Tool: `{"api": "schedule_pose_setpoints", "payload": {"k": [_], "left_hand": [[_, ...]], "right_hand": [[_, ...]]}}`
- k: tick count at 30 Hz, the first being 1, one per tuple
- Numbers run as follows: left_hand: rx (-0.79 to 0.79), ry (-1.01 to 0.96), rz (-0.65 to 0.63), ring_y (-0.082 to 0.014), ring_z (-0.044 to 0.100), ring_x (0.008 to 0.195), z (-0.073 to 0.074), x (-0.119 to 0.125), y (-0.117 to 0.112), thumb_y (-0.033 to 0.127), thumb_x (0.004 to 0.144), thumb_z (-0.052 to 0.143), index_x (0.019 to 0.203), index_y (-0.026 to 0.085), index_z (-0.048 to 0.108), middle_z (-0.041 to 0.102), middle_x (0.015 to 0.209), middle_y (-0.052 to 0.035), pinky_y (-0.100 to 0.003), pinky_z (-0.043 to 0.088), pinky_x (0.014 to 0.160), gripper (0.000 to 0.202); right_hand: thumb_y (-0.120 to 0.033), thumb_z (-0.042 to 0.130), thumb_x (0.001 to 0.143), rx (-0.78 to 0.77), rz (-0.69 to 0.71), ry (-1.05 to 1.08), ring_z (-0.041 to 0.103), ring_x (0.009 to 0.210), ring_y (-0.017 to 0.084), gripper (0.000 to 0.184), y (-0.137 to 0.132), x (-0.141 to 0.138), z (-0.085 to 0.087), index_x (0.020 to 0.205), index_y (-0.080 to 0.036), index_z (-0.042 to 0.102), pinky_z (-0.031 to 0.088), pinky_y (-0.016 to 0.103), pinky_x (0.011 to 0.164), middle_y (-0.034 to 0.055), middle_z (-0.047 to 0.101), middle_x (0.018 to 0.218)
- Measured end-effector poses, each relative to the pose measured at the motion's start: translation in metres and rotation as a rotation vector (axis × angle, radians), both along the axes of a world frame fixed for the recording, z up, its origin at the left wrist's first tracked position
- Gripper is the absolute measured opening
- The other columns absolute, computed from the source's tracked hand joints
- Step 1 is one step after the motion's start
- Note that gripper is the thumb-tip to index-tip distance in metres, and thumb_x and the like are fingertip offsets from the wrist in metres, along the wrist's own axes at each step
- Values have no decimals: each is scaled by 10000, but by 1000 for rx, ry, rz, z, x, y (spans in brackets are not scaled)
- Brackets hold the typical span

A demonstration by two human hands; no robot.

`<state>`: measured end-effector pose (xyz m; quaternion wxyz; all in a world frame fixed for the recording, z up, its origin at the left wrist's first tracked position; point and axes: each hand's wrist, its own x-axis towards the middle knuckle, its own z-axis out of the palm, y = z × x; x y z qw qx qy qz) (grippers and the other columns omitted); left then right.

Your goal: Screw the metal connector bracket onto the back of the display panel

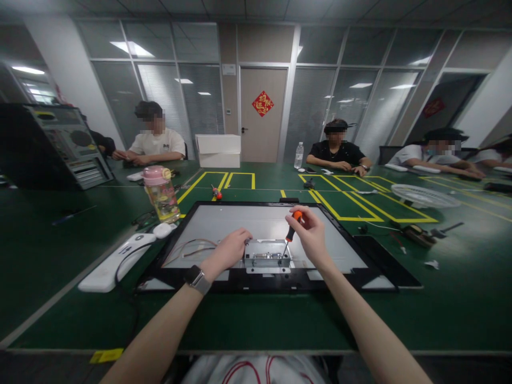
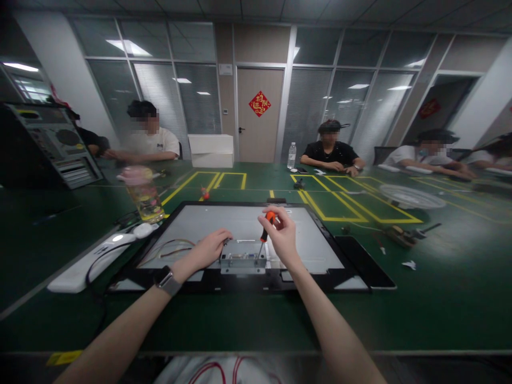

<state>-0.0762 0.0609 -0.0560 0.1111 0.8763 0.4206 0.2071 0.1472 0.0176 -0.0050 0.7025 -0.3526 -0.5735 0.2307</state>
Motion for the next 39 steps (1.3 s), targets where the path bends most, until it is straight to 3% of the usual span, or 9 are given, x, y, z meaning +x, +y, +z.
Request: {"api": "schedule_pose_setpoints", "payload": {"k": [3,6,10,17,21,25,28,33,39], "left_hand": [[-1,2,0,-181,574,1036,0,0,0,14,835,355,1073,151,603,598,1115,-90,-304,429,959,370],[-2,4,-1,-183,575,1031,1,0,-1,21,841,355,1079,148,600,599,1120,-92,-310,430,961,365],[-1,6,-2,-180,574,1028,3,1,-3,9,822,366,1063,156,605,604,1108,-87,-305,430,958,370],[-5,4,-2,-180,578,1026,4,0,-4,18,830,358,1072,153,605,599,1118,-91,-302,431,956,371],[-10,6,1,-180,573,1036,3,0,-3,11,827,362,1082,149,601,599,1124,-91,-305,426,967,376],[-15,7,3,-178,574,1032,4,1,-3,12,829,361,1080,156,605,603,1117,-87,-306,431,961,379],[-13,4,3,-177,575,1032,4,1,-4,12,829,356,1084,155,605,600,1121,-88,-304,428,966,384],[-13,1,7,-179,575,1035,4,0,-4,20,835,363,1082,166,607,605,1119,-83,-302,432,959,377],[-5,4,-3,-181,570,1040,4,1,-4,12,835,359,1076,148,606,600,1114,-93,-301,424,966,370]], "right_hand": [[-369,640,818,-13,0,30,548,680,149,156,1,2,-2,864,-226,681,482,290,643,12,596,794],[-384,517,895,-38,114,113,608,757,179,253,2,2,-4,979,-211,681,499,339,717,45,656,857],[-366,576,860,-55,139,109,633,757,182,240,2,1,-3,1023,-220,673,507,346,728,40,680,867],[-336,720,731,-39,20,75,588,709,155,132,8,6,-6,810,-239,677,482,272,649,-4,618,774],[-394,693,755,-92,143,198,577,640,141,179,11,8,-7,811,-225,680,485,267,606,3,625,774],[-441,636,797,-145,288,297,632,748,180,268,8,7,-3,882,-196,704,515,336,716,62,692,908],[-426,666,782,-161,307,292,638,745,185,261,7,6,-2,927,-211,693,511,368,754,49,698,854],[-387,715,728,-169,322,261,588,673,149,208,8,7,-2,881,-251,677,499,300,680,-11,626,742],[-427,646,763,-237,417,313,626,755,187,263,6,6,2,922,-223,691,501,342,736,46,692,887]]}}
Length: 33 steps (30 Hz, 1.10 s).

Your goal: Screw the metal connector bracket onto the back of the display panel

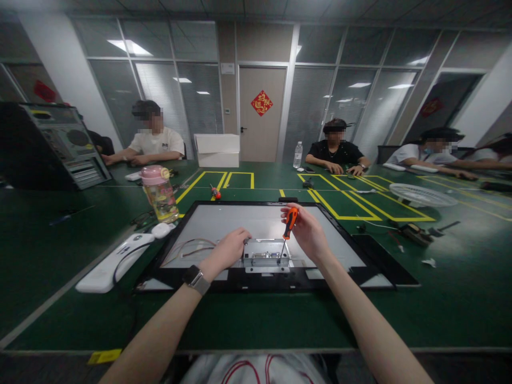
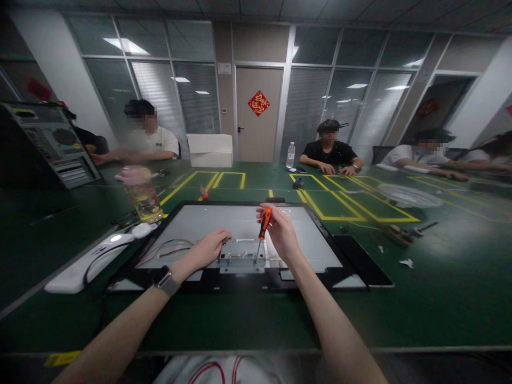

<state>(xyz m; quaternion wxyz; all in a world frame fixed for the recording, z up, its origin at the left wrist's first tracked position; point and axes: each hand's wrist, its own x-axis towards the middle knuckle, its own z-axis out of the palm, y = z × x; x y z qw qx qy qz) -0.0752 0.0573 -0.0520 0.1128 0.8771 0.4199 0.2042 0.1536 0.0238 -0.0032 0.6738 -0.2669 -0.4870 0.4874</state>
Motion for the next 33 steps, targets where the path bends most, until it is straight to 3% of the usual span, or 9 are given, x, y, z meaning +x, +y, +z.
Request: {"api": "schedule_pose_setpoints", "payload": {"k": [4,11,20,33], "left_hand": [[1,6,-1,-182,577,1019,-1,0,0,12,833,359,1072,149,606,602,1100,-89,-301,435,948,370],[-2,6,5,-179,578,1028,-2,-1,1,17,833,364,1072,154,604,603,1102,-86,-301,432,958,365],[-4,5,6,-181,578,1027,0,0,0,14,830,364,1078,157,604,602,1113,-93,-306,433,958,373],[-4,12,3,-179,575,1038,-1,0,2,8,817,365,1086,161,606,604,1120,-86,-311,426,974,392]], "right_hand": [[-379,669,756,8,36,-13,644,792,199,260,-3,-2,2,970,-233,673,484,383,813,39,704,879],[-351,743,695,43,-8,-64,595,724,160,208,-2,-1,0,876,-273,675,497,345,789,-14,647,782],[-419,690,748,8,25,-51,664,822,226,288,-3,-1,2,972,-239,680,487,433,865,64,720,957],[-376,783,650,43,27,-134,549,700,137,252,-5,-5,1,836,-256,663,499,330,791,-33,574,789]]}}
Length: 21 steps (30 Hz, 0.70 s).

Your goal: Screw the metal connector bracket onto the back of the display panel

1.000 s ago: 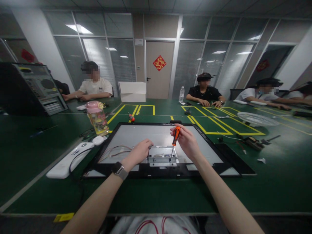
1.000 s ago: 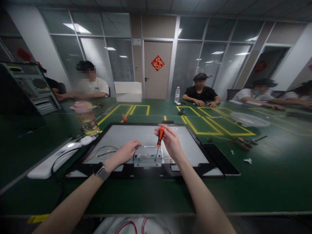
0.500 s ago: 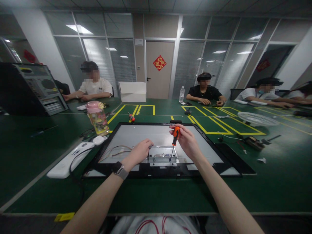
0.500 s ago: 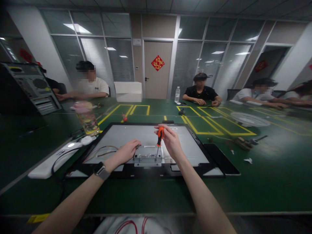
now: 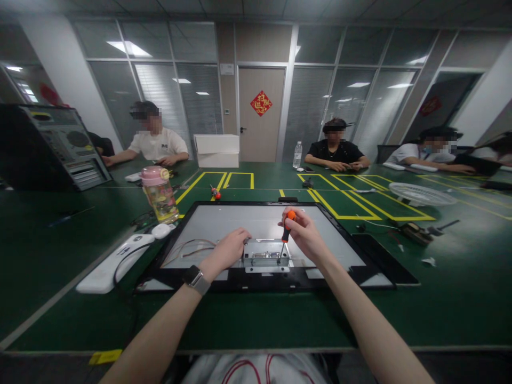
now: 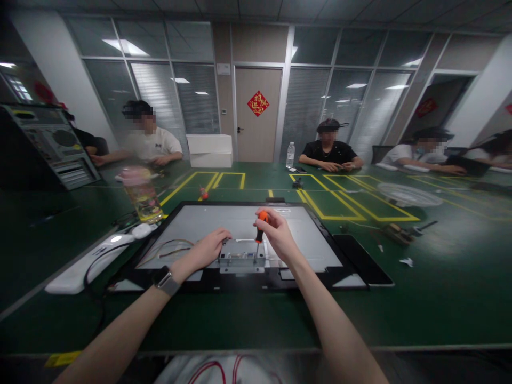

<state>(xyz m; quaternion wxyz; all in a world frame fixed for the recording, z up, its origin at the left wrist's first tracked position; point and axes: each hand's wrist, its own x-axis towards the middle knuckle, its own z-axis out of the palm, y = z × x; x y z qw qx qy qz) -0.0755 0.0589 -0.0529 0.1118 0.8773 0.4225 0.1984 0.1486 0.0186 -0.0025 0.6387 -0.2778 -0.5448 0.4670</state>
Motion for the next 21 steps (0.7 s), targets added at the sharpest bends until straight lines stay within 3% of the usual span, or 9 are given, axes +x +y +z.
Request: {"api": "schedule_pose_setpoints", "payload": {"k": [5,9,12,16,21], "left_hand": [[-4,-4,1,-179,578,1036,0,0,0,10,820,366,1096,161,605,602,1128,-89,-309,432,965,395],[-1,-10,-1,-184,573,1039,0,0,0,10,821,364,1091,159,607,604,1122,-92,-308,428,966,393],[6,-12,0,-184,572,1036,-1,0,1,12,819,364,1081,156,606,601,1123,-92,-310,426,969,385],[8,-12,-6,-180,576,1022,-2,0,1,16,822,363,1075,157,607,601,1115,-88,-304,432,959,378],[9,-10,-8,-184,573,1032,0,-1,-1,16,827,355,1075,151,605,597,1119,-94,-309,431,961,377]], "right_hand": [[-432,747,699,22,-12,-9,589,761,176,240,-1,0,0,817,-239,667,497,356,805,10,632,853],[-566,555,822,-8,81,42,636,774,206,372,1,-1,0,872,-225,696,497,401,833,61,693,902],[-559,475,855,-33,146,61,652,775,214,412,2,-1,0,912,-216,696,499,403,834,64,704,854],[-481,519,839,-17,115,26,648,731,208,306,1,2,2,894,-222,671,515,378,768,33,678,751],[-359,676,756,-42,95,111,660,736,189,176,1,8,2,877,-239,629,520,362,768,11,689,811]]}}
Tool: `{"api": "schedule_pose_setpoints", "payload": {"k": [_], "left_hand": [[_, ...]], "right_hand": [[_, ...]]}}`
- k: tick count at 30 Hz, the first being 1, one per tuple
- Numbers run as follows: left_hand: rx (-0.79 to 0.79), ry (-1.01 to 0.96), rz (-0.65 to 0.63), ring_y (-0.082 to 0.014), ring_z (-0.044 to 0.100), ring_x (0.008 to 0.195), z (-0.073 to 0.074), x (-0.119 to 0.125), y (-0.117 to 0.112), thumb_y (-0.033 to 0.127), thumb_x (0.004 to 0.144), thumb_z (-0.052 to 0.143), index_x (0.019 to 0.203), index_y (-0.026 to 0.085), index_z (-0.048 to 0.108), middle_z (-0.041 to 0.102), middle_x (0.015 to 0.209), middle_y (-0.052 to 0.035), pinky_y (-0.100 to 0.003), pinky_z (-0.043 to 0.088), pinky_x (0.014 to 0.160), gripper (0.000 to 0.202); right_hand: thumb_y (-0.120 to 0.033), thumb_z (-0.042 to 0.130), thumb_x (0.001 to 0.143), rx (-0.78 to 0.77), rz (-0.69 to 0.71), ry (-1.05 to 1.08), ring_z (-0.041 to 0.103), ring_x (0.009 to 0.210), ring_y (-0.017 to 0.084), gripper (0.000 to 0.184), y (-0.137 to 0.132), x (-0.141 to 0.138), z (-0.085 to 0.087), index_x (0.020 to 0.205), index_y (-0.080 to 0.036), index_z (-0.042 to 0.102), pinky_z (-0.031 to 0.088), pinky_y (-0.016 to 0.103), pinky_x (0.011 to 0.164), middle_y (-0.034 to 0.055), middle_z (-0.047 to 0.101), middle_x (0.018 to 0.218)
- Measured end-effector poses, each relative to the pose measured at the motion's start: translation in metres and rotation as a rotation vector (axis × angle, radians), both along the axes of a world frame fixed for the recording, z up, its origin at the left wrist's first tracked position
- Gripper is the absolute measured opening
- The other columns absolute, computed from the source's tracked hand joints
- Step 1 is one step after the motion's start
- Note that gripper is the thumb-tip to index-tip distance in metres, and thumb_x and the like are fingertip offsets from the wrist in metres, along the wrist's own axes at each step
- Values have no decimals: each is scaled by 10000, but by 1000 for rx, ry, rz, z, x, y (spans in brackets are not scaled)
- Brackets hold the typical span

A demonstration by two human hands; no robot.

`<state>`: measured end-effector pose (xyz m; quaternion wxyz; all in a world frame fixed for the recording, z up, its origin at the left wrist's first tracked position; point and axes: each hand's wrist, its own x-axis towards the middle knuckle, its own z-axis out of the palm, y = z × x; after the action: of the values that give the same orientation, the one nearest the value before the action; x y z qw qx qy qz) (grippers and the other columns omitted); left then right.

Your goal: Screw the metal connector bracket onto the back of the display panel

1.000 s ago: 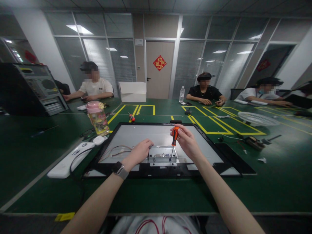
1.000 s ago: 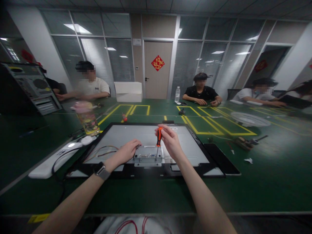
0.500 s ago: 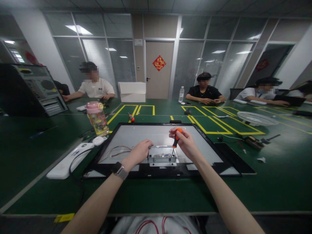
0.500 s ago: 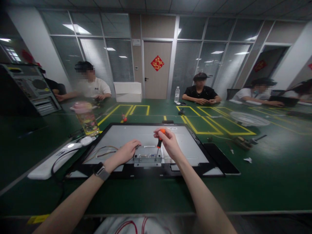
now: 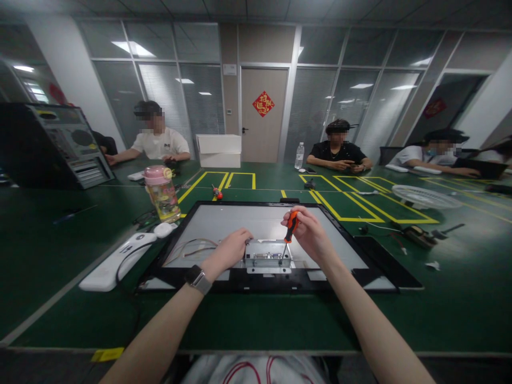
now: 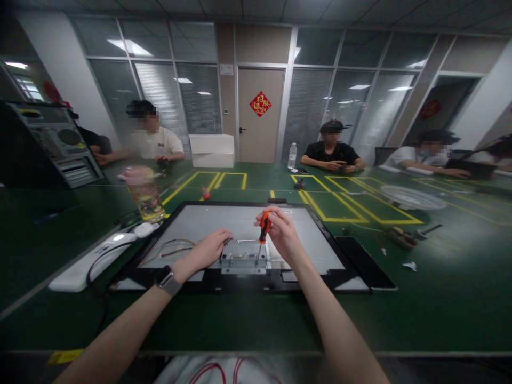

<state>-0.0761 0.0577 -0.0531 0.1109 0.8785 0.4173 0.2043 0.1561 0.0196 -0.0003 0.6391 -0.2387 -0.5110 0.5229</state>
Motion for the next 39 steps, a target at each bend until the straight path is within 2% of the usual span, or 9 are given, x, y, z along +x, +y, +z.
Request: {"api": "schedule_pose_setpoints", "payload": {"k": [5,10,16,25,31,35,39], "left_hand": [[-3,3,-3,-180,565,1039,0,1,1,6,822,362,1071,155,602,599,1112,-89,-311,424,970,377],[-6,8,1,-176,562,1040,-1,1,2,9,826,362,1066,162,606,602,1097,-78,-305,422,973,375],[-11,0,5,-178,567,1035,-2,0,2,12,826,364,1076,171,607,599,1113,-78,-302,430,953,383],[-9,-8,-1,-179,568,1033,-3,0,2,11,826,359,1082,160,604,597,1116,-85,-306,425,963,384],[-16,-4,15,-177,571,1039,-1,0,1,16,831,364,1082,164,606,598,1125,-85,-306,426,968,378],[-14,3,8,-180,574,1033,0,0,1,12,826,360,1077,159,609,603,1118,-89,-305,432,958,383],[-10,8,6,-182,576,1032,0,0,1,10,822,357,1072,155,610,603,1112,-94,-304,432,953,384]], "right_hand": [[-297,727,742,-12,44,106,660,757,167,182,-1,0,2,843,-261,580,491,379,860,-20,700,818],[-283,717,764,-22,100,162,607,676,119,143,0,-2,1,847,-253,604,493,281,745,-27,666,792],[-345,646,783,-41,163,182,595,671,139,139,2,-2,2,846,-222,659,485,288,711,3,656,753],[-339,709,753,-48,42,52,608,739,164,220,-1,-5,2,936,-228,664,468,315,719,20,674,842],[-299,748,717,-28,-19,36,571,691,137,197,1,-5,0,894,-240,683,460,291,679,-10,645,775],[-307,720,741,-14,-58,47,575,687,140,187,3,-5,-2,911,-234,691,469,289,671,-8,647,771],[-338,652,791,6,-54,47,624,730,170,217,4,-6,-3,960,-209,694,489,322,709,36,693,849]]}}
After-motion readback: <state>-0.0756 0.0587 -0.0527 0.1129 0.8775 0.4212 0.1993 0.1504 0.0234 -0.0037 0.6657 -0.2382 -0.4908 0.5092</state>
